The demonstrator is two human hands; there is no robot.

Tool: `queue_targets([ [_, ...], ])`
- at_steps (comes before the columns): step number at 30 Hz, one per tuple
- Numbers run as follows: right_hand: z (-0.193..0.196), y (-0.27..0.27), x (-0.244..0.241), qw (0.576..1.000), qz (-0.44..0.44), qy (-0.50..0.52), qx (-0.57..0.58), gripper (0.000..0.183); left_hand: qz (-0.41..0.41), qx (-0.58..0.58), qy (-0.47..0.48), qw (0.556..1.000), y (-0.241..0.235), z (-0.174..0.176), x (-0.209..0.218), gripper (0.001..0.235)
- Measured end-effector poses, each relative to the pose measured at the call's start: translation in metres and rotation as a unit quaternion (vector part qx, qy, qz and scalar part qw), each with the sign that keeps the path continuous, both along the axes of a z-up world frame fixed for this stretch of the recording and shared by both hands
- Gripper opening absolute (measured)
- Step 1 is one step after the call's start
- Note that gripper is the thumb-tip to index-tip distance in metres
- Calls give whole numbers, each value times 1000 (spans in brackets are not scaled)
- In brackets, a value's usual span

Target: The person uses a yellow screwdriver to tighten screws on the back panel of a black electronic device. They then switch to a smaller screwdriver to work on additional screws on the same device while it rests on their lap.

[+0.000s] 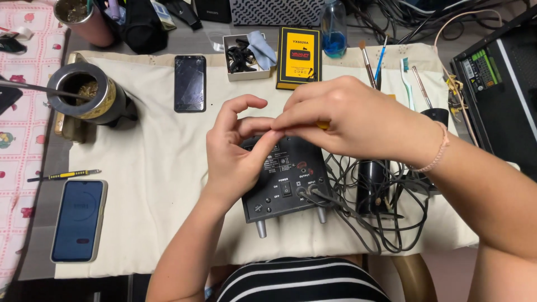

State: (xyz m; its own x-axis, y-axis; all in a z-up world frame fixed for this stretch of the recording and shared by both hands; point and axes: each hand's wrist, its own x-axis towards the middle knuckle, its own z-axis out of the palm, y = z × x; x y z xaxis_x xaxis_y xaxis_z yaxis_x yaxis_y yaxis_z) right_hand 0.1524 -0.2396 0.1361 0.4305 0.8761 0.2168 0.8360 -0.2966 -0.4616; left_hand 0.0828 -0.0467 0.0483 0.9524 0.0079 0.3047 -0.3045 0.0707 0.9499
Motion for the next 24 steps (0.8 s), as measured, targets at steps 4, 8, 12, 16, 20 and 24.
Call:
queue_targets([
  [4, -5, -3, 8, 1000, 16, 3, 16, 18, -22, -23, 26, 999, 1, -2, 8, 37],
  [8, -7, -5, 19, 999, 13, 35, -18, 14, -60, -30, 48, 997, 1, -3, 14, 34],
  [12, -16, -9, 28, 998, 0, 57, -18, 7, -62, -28, 70, 995, -1, -1, 16, 31],
  [16, -43, -27, 64, 999, -40, 5, -14, 7, -23, 15, 38, 999, 6, 5, 7, 43],
  [20, -112, -58, 140, 975, -215, -42, -32, 3, 91, 49, -28, 994, 35, -11, -13, 40],
  [24, -174, -65, 186, 932, -342, -29, -120, 9, 169, 24, 0, 985, 68, -26, -37, 37],
])
